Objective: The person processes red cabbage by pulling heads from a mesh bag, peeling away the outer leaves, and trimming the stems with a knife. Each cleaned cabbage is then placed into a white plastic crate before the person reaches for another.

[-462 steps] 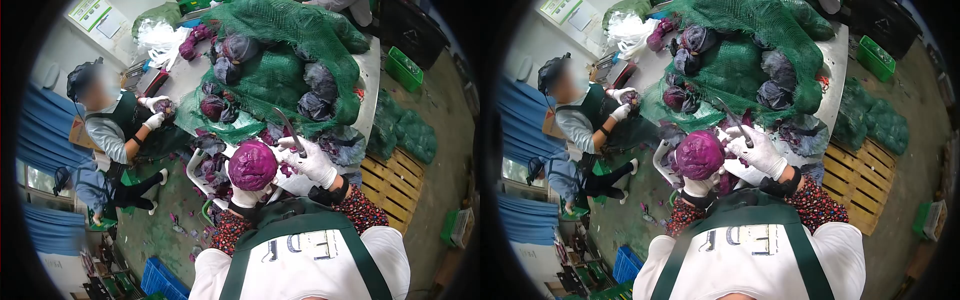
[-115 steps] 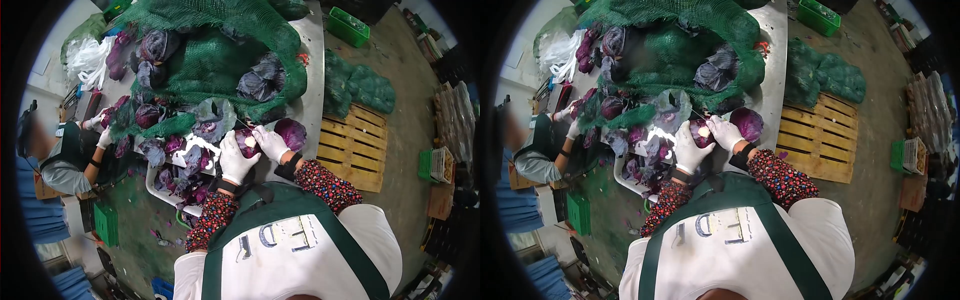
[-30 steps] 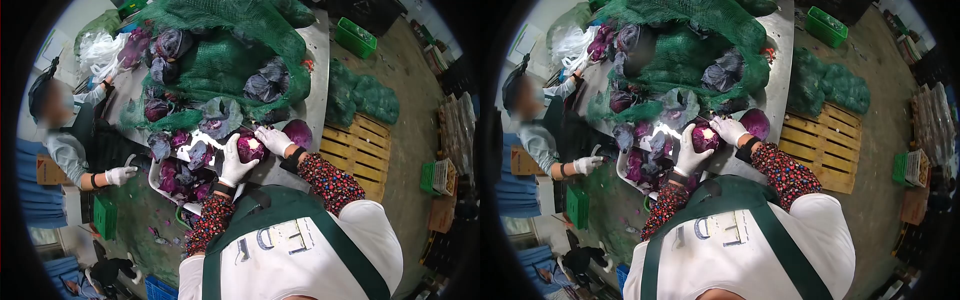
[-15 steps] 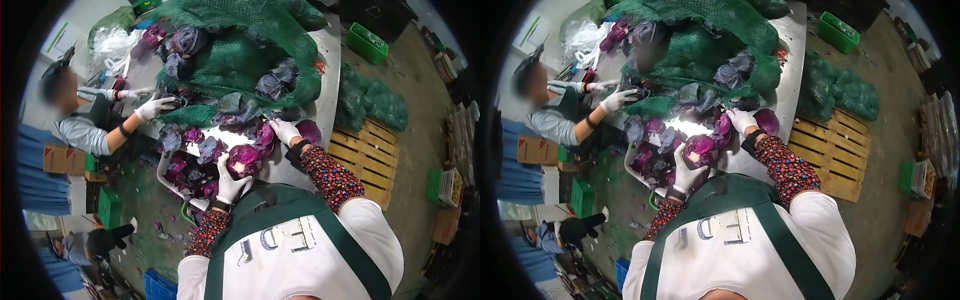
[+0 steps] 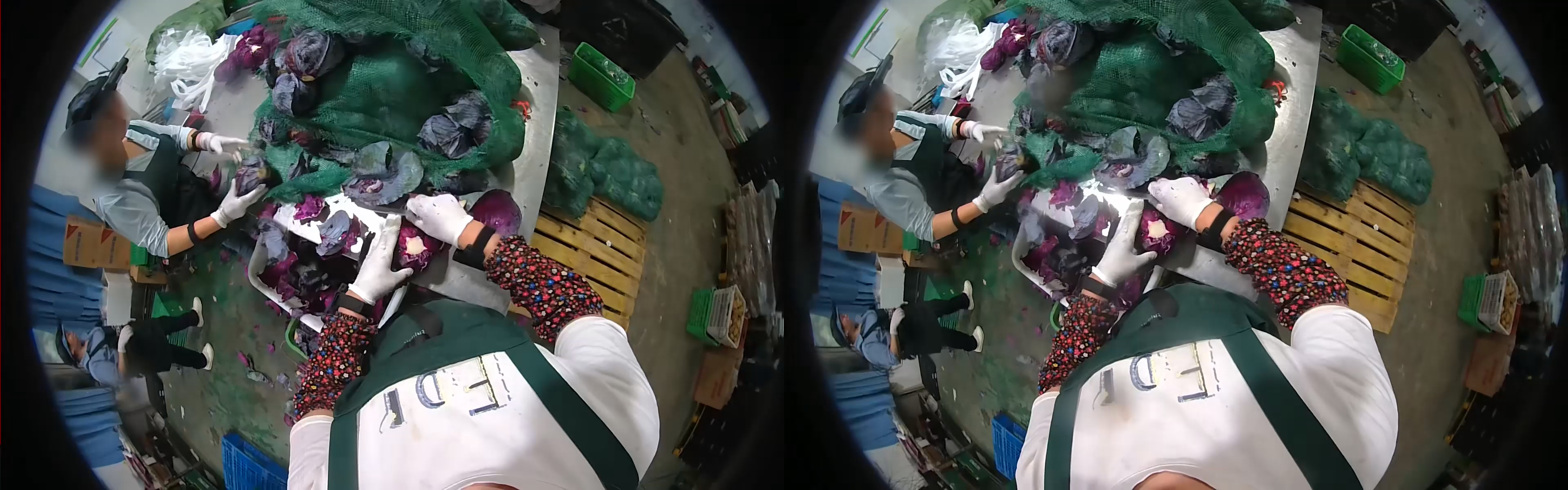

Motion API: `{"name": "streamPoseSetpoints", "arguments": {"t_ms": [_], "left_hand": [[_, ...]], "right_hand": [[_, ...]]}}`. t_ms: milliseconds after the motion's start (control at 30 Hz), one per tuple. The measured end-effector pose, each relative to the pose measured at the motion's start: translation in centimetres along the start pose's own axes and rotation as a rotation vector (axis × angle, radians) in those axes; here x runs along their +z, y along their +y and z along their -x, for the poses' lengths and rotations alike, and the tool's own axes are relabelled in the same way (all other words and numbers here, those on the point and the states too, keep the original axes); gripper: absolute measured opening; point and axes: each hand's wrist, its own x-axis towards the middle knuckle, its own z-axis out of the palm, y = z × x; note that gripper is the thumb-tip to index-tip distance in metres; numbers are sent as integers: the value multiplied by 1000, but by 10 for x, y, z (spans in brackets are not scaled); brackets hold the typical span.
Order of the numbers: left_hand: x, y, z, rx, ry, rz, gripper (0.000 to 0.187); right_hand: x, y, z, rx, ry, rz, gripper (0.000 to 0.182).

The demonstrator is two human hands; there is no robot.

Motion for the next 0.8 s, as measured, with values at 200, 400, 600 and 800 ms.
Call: {"name": "streamPoseSetpoints", "arguments": {"t_ms": [200,400,600,800], "left_hand": [[-1,27,17,104,79,-149,97],[6,16,33,-196,438,-73,101],[-4,22,3,-291,432,-145,91],[4,28,-5,-181,419,-188,91]], "right_hand": [[57,68,-3,366,227,173,20],[45,81,16,506,242,162,31],[-5,-5,39,330,266,-115,43],[39,-15,38,340,121,-225,76]]}}
